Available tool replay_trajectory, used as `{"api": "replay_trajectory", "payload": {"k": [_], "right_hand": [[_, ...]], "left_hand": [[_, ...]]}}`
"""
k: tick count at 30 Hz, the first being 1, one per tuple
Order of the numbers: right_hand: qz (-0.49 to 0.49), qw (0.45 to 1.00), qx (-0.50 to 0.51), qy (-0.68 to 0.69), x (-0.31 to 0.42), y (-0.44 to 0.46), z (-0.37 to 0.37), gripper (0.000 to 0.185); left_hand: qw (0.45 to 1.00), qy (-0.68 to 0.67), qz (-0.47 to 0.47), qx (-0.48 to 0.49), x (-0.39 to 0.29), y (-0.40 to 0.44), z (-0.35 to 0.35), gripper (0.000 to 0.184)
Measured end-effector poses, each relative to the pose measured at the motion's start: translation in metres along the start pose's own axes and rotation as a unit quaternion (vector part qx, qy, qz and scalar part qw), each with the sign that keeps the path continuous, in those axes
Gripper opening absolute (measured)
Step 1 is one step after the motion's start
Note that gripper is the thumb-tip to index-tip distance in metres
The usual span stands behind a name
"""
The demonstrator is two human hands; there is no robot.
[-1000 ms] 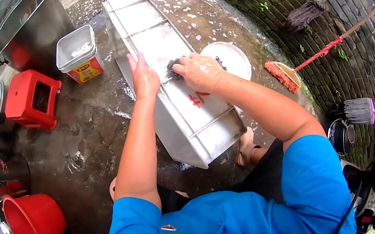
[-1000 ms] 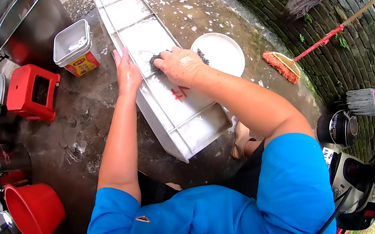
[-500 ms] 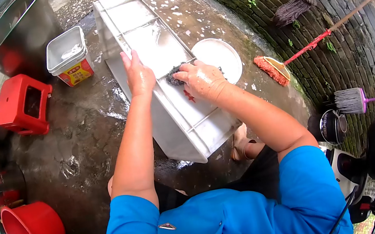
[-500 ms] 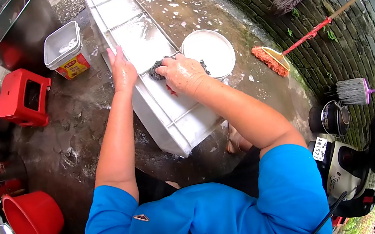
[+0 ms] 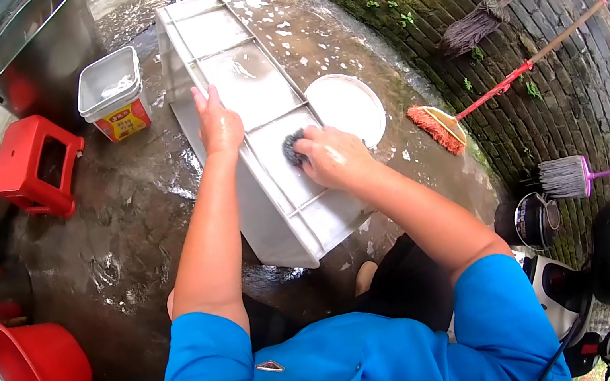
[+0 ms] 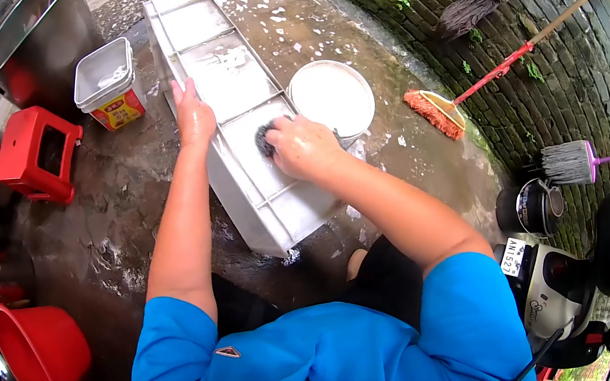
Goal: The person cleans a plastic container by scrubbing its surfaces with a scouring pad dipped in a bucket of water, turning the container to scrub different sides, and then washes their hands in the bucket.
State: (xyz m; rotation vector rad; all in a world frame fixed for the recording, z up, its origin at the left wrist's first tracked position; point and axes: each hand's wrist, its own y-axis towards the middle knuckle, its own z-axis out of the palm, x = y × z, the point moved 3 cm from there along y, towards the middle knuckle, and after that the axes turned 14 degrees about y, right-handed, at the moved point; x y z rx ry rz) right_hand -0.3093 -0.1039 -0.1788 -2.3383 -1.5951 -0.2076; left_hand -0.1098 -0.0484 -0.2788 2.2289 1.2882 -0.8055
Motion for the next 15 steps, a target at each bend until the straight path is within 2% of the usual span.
{"api": "replay_trajectory", "payload": {"k": [2,4,5,6,7,8,10,12,14,15], "right_hand": [[-0.058,0.997,-0.054,0.009,-0.013,0.031,0.002,0.019],[-0.102,0.994,-0.038,0.016,-0.037,0.063,-0.013,0.025],[-0.139,0.979,-0.004,0.149,-0.059,0.073,-0.018,0.028],[-0.175,0.944,0.033,0.277,-0.079,0.074,-0.020,0.032],[-0.145,0.943,-0.021,0.298,-0.104,0.074,-0.028,0.034],[-0.115,0.938,-0.073,0.318,-0.133,0.077,-0.034,0.036],[-0.026,0.925,-0.121,0.359,-0.195,0.086,-0.023,0.037],[0.150,0.874,-0.044,0.461,-0.269,0.114,0.041,0.039],[0.180,0.887,0.009,0.424,-0.322,0.134,0.115,0.040],[0.156,0.916,0.029,0.369,-0.354,0.150,0.172,0.042]], "left_hand": [[1.000,0.017,0.003,0.006,-0.004,-0.003,-0.009,0.059],[0.997,0.058,0.044,-0.017,0.014,0.008,0.001,0.056],[0.996,0.070,0.041,-0.020,0.008,0.003,-0.005,0.056],[0.988,0.155,0.013,0.007,-0.006,-0.004,-0.017,0.053],[0.972,0.233,-0.020,0.024,-0.020,-0.009,-0.027,0.051],[0.970,0.239,-0.032,0.009,-0.031,-0.014,-0.034,0.051],[0.890,0.442,0.092,-0.058,-0.061,-0.030,-0.037,0.054],[0.896,0.415,0.154,0.028,-0.084,-0.054,-0.020,0.058],[0.920,0.361,0.133,0.074,-0.097,-0.074,0.002,0.063],[0.899,0.406,0.144,0.083,-0.099,-0.081,0.002,0.065]]}}
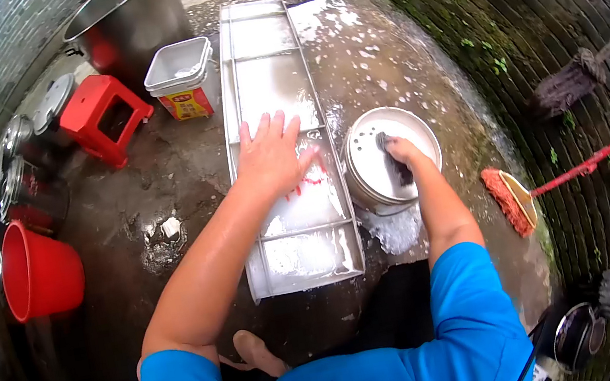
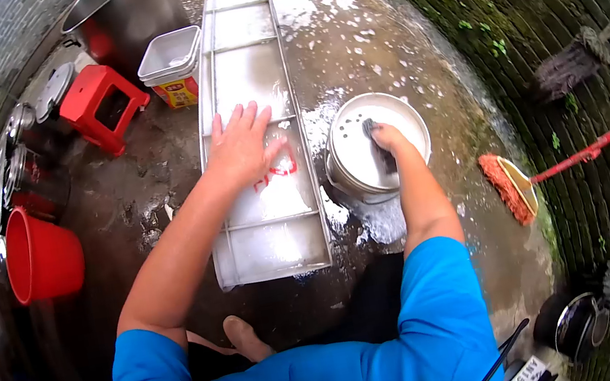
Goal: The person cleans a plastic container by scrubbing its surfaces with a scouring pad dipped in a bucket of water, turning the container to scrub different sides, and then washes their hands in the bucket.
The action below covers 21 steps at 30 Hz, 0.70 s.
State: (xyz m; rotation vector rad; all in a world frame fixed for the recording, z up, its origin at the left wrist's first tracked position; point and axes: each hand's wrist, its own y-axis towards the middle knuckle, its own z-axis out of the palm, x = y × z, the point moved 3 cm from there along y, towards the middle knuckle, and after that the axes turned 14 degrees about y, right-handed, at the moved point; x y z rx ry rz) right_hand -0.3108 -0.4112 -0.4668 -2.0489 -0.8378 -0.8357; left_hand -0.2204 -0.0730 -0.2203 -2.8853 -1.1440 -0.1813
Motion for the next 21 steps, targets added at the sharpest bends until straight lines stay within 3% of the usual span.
{"api": "replay_trajectory", "payload": {"k": [1,2,4,5,7,9,10,11,12,14,16,17,18,19,20,21], "right_hand": [[-0.014,0.983,-0.017,-0.184,-0.016,-0.002,0.012,0.044],[0.005,0.970,-0.008,-0.243,-0.033,-0.003,0.028,0.043],[0.041,0.978,0.035,-0.201,-0.044,-0.004,0.052,0.041],[0.054,0.989,0.061,-0.125,-0.043,-0.005,0.057,0.040],[0.100,0.976,0.116,0.154,-0.024,-0.018,0.060,0.038],[0.104,0.873,0.195,0.435,0.012,-0.033,0.049,0.036],[0.098,0.781,0.241,0.567,0.019,-0.018,0.043,0.035],[0.080,0.694,0.393,0.599,0.070,-0.046,0.014,0.038],[0.055,0.712,0.325,0.620,0.124,-0.066,-0.002,0.036],[-0.035,0.776,0.258,0.575,0.212,-0.091,-0.023,0.035],[-0.128,0.792,0.291,0.522,0.290,-0.117,-0.013,0.034],[-0.160,0.798,0.329,0.479,0.317,-0.115,0.004,0.036],[-0.171,0.845,0.301,0.408,0.337,-0.116,0.021,0.033],[-0.293,0.873,0.249,0.300,0.354,-0.120,0.044,0.030],[-0.351,0.897,0.240,0.118,0.365,-0.109,0.065,0.028],[-0.527,0.842,0.111,-0.046,0.367,-0.102,0.085,0.029]], "left_hand": [[0.999,0.047,0.016,0.019,-0.003,-0.004,0.001,0.068],[0.998,0.062,0.011,0.017,-0.003,-0.004,0.003,0.071],[0.998,0.058,0.002,0.022,-0.001,-0.002,0.007,0.071],[0.999,0.043,0.008,0.025,-0.002,-0.003,0.008,0.070],[0.998,0.049,-0.001,0.030,-0.004,-0.004,0.006,0.069],[0.998,0.053,-0.003,0.033,-0.004,-0.005,0.006,0.068],[0.998,0.052,-0.013,0.029,-0.002,-0.006,0.010,0.068],[0.998,0.054,-0.010,-0.013,-0.003,-0.007,0.015,0.064],[0.997,0.054,-0.009,-0.059,-0.003,-0.007,0.015,0.060],[0.999,0.002,-0.009,-0.042,0.000,0.001,0.004,0.053],[0.999,-0.043,0.000,-0.020,0.017,0.024,0.000,0.036],[0.998,-0.033,-0.011,0.052,0.027,0.038,-0.009,0.039],[0.999,0.020,-0.041,-0.025,0.039,0.043,-0.005,0.041],[0.989,0.071,-0.074,-0.103,0.051,0.049,0.000,0.043],[0.991,-0.005,-0.129,-0.035,0.061,0.051,0.006,0.049],[0.991,-0.013,-0.130,-0.035,0.064,0.052,0.012,0.049]]}}
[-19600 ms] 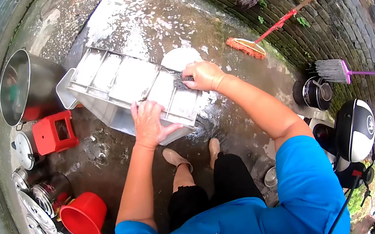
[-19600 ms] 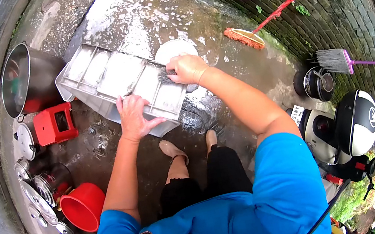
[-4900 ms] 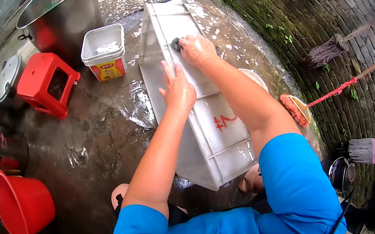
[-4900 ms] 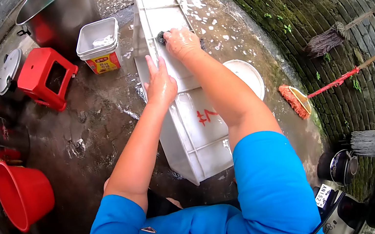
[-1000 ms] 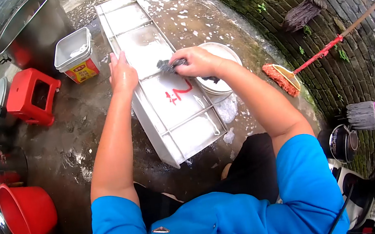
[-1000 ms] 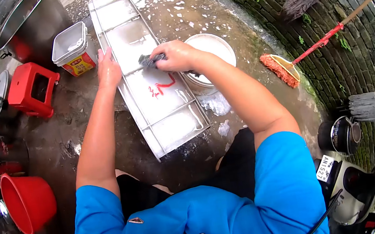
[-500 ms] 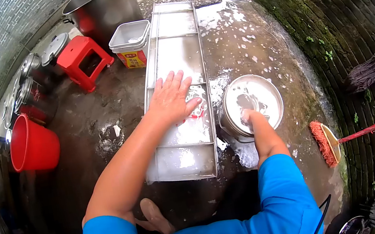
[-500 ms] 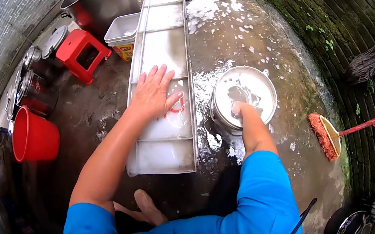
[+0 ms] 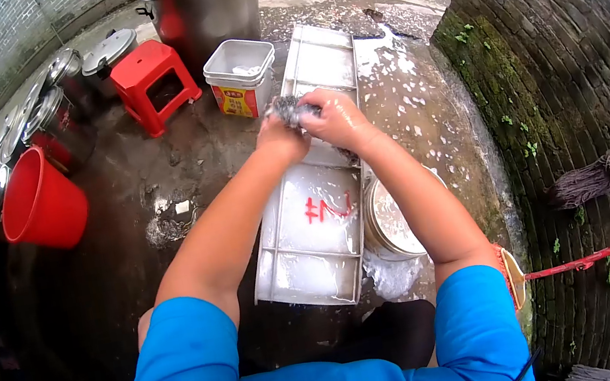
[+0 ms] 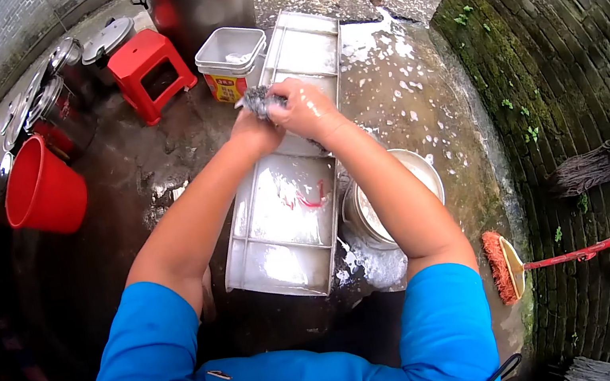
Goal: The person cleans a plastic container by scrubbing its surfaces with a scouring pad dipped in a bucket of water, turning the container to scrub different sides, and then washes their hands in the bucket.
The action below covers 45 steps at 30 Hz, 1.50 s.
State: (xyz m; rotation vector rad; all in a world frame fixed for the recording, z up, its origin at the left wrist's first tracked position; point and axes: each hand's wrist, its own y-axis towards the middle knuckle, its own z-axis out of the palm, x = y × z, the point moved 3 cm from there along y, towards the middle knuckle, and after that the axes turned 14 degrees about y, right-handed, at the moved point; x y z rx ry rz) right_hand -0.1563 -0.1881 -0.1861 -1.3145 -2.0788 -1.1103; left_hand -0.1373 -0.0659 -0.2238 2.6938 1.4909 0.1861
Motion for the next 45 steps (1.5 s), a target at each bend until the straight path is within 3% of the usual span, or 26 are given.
{"api": "replay_trajectory", "payload": {"k": [2,3,4,6,7,11,13,14,16,17,18,20,22,24,29,34,35,38,40,42,45], "right_hand": [[0.037,0.975,0.001,-0.218,-0.014,0.010,0.023,0.025],[0.060,0.965,-0.018,-0.255,-0.033,0.020,0.031,0.019],[0.057,0.964,-0.017,-0.259,-0.036,0.038,0.032,0.019],[0.106,0.930,-0.042,-0.350,-0.048,0.058,0.036,0.016],[0.079,0.925,-0.032,-0.371,-0.051,0.065,0.039,0.015],[0.127,0.908,0.053,-0.395,-0.051,0.072,0.022,0.021],[0.239,0.847,0.227,-0.417,-0.047,0.068,0.005,0.028],[0.239,0.847,0.225,-0.419,-0.037,0.068,-0.004,0.028],[0.270,0.893,0.220,-0.285,-0.010,0.056,-0.014,0.031],[0.214,0.928,0.199,-0.231,-0.015,0.050,-0.005,0.031],[0.114,0.947,0.191,-0.233,0.006,0.044,0.007,0.030],[0.091,0.931,0.186,-0.301,0.005,0.039,0.033,0.029],[0.099,0.937,0.114,-0.315,-0.015,0.056,0.034,0.027],[0.117,0.923,0.058,-0.362,-0.035,0.085,0.030,0.028],[0.152,0.947,-0.007,-0.283,-0.043,0.070,0.038,0.028],[0.183,0.966,0.039,-0.180,-0.016,0.009,0.035,0.024],[0.190,0.971,0.041,-0.141,-0.013,0.003,0.031,0.025],[0.166,0.968,0.039,-0.182,-0.017,-0.009,0.020,0.023],[0.156,0.967,0.004,-0.202,-0.016,-0.013,0.005,0.023],[0.106,0.970,-0.194,-0.102,-0.018,-0.018,-0.023,0.022],[0.113,0.949,-0.273,-0.111,-0.011,-0.044,-0.060,0.023]], "left_hand": [[0.991,-0.120,-0.027,0.051,0.006,0.006,0.015,0.051],[0.996,-0.077,-0.033,0.043,0.009,0.004,0.024,0.052],[0.984,-0.171,-0.046,0.000,0.010,0.001,0.021,0.052],[0.983,-0.181,-0.023,0.014,0.012,-0.003,0.025,0.052],[0.982,-0.187,-0.023,0.019,0.017,0.001,0.033,0.052],[0.969,-0.247,-0.020,0.008,0.016,-0.002,0.037,0.056],[0.960,-0.277,-0.028,0.008,0.017,-0.002,0.024,0.057],[0.937,-0.342,-0.068,-0.017,0.021,-0.002,0.019,0.065],[0.870,-0.469,-0.144,-0.047,0.022,-0.009,0.022,0.087],[0.893,-0.416,-0.166,0.031,0.022,0.001,0.041,0.103],[0.881,-0.442,-0.163,0.030,0.022,0.003,0.049,0.091],[0.884,-0.425,-0.147,0.128,0.024,0.004,0.034,0.072],[0.899,-0.420,-0.114,0.042,0.026,0.006,0.050,0.057],[0.910,-0.386,-0.135,0.065,0.028,0.003,0.048,0.059],[0.907,-0.392,-0.140,0.070,0.025,0.007,0.045,0.061],[0.884,-0.442,-0.127,0.082,0.022,0.013,0.051,0.062],[0.880,-0.456,-0.121,0.047,0.022,0.013,0.049,0.065],[0.896,-0.417,-0.126,0.090,0.024,0.011,0.035,0.067],[0.909,-0.393,-0.119,0.076,0.026,0.016,0.036,0.070],[0.924,-0.357,-0.118,0.068,0.029,0.023,0.039,0.062],[0.907,-0.391,-0.095,0.121,0.049,0.034,0.030,0.070]]}}
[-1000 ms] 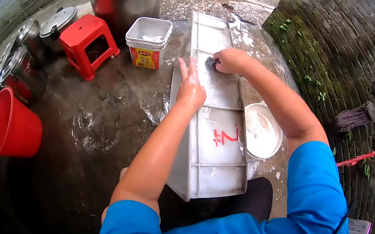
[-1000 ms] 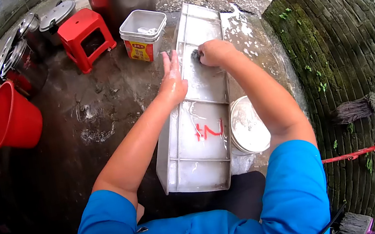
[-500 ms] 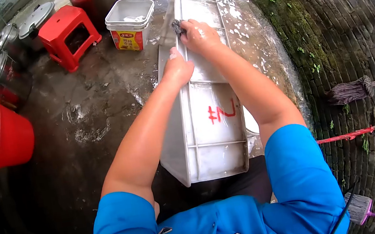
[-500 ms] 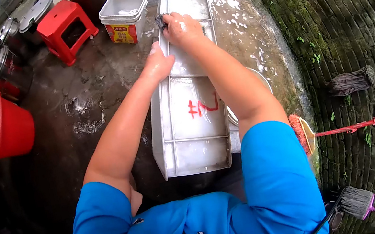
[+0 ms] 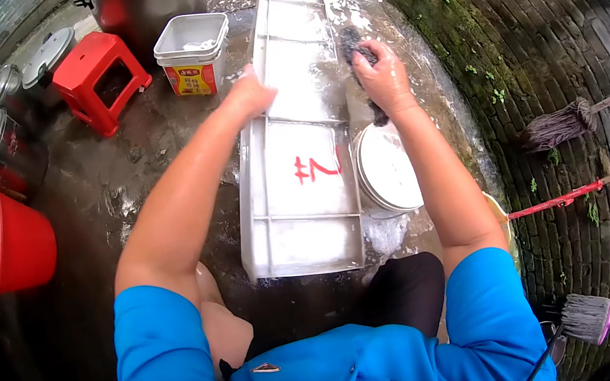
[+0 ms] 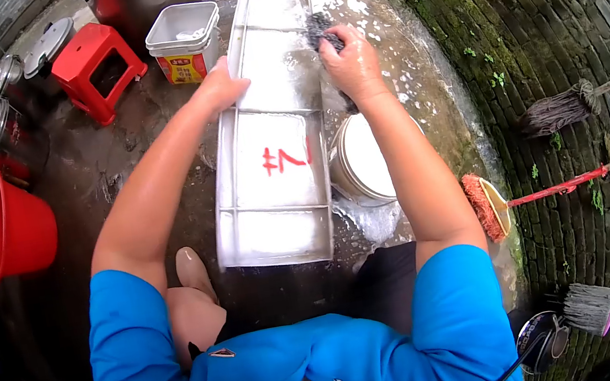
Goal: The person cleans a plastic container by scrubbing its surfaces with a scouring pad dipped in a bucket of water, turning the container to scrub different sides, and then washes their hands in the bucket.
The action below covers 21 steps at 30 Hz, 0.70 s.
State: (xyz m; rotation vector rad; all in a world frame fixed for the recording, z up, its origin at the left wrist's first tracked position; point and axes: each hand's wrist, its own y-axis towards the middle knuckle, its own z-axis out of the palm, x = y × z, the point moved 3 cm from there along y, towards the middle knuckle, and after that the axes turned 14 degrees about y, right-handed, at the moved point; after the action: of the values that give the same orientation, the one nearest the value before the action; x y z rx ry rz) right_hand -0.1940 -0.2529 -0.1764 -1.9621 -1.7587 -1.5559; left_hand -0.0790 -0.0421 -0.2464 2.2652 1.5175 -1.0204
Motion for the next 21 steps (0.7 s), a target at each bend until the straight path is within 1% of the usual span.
{"api": "replay_trajectory", "payload": {"k": [1,2,3,4,5,7,8,9,10,11,13,14,15,16,17,19,20,21], "right_hand": [[-0.032,0.999,-0.016,-0.021,-0.010,-0.007,-0.015,0.023],[-0.003,0.999,-0.032,-0.022,-0.025,-0.017,-0.029,0.022],[0.001,0.999,-0.030,-0.024,-0.033,-0.030,-0.044,0.023],[0.030,0.998,-0.017,-0.044,-0.047,-0.044,-0.058,0.023],[0.035,0.998,-0.023,-0.044,-0.066,-0.060,-0.069,0.024],[0.088,0.994,-0.005,-0.062,-0.097,-0.093,-0.089,0.025],[0.095,0.993,0.002,-0.076,-0.113,-0.110,-0.096,0.026],[0.133,0.989,-0.002,-0.067,-0.132,-0.127,-0.099,0.026],[0.171,0.983,0.009,-0.067,-0.147,-0.142,-0.102,0.027],[0.193,0.979,0.016,-0.066,-0.164,-0.156,-0.103,0.028],[0.263,0.962,0.061,-0.040,-0.207,-0.178,-0.093,0.029],[0.296,0.950,0.088,-0.038,-0.222,-0.185,-0.083,0.030],[0.329,0.937,0.115,-0.038,-0.234,-0.187,-0.076,0.032],[0.378,0.911,0.157,-0.048,-0.242,-0.187,-0.067,0.034],[0.337,0.917,0.186,-0.109,-0.244,-0.189,-0.056,0.034],[0.252,0.912,0.169,-0.274,-0.269,-0.212,-0.029,0.029],[0.257,0.913,0.168,-0.270,-0.286,-0.221,-0.019,0.029],[0.325,0.870,0.268,-0.255,-0.306,-0.236,-0.007,0.029]], "left_hand": [[1.000,0.009,0.014,0.012,0.006,0.009,-0.010,0.071],[0.998,0.047,0.027,0.029,0.012,0.017,-0.022,0.071],[0.995,0.085,0.038,0.047,0.019,0.023,-0.034,0.071],[0.994,0.004,0.042,0.100,0.034,0.032,-0.043,0.071],[0.984,-0.078,0.043,0.153,0.049,0.038,-0.051,0.071],[0.973,-0.028,0.085,0.213,0.057,0.033,-0.081,0.072],[0.970,0.013,0.058,0.235,0.056,0.026,-0.096,0.074],[0.965,0.053,0.030,0.257,0.054,0.020,-0.110,0.076],[0.952,0.083,0.014,0.296,0.055,0.020,-0.119,0.079],[0.940,0.127,0.017,0.317,0.072,0.036,-0.123,0.081],[0.931,0.204,-0.023,0.301,0.067,0.041,-0.124,0.081],[0.932,0.205,-0.027,0.298,0.052,0.039,-0.122,0.081],[0.916,0.273,-0.030,0.292,0.033,0.034,-0.119,0.081],[0.896,0.339,-0.034,0.285,0.026,0.035,-0.117,0.081],[0.896,0.340,-0.037,0.282,0.028,0.037,-0.114,0.081],[0.884,0.417,0.059,0.202,0.029,0.054,-0.110,0.078],[0.881,0.422,0.059,0.205,0.032,0.059,-0.101,0.078],[0.927,0.343,0.034,0.148,0.036,0.060,-0.094,0.075]]}}
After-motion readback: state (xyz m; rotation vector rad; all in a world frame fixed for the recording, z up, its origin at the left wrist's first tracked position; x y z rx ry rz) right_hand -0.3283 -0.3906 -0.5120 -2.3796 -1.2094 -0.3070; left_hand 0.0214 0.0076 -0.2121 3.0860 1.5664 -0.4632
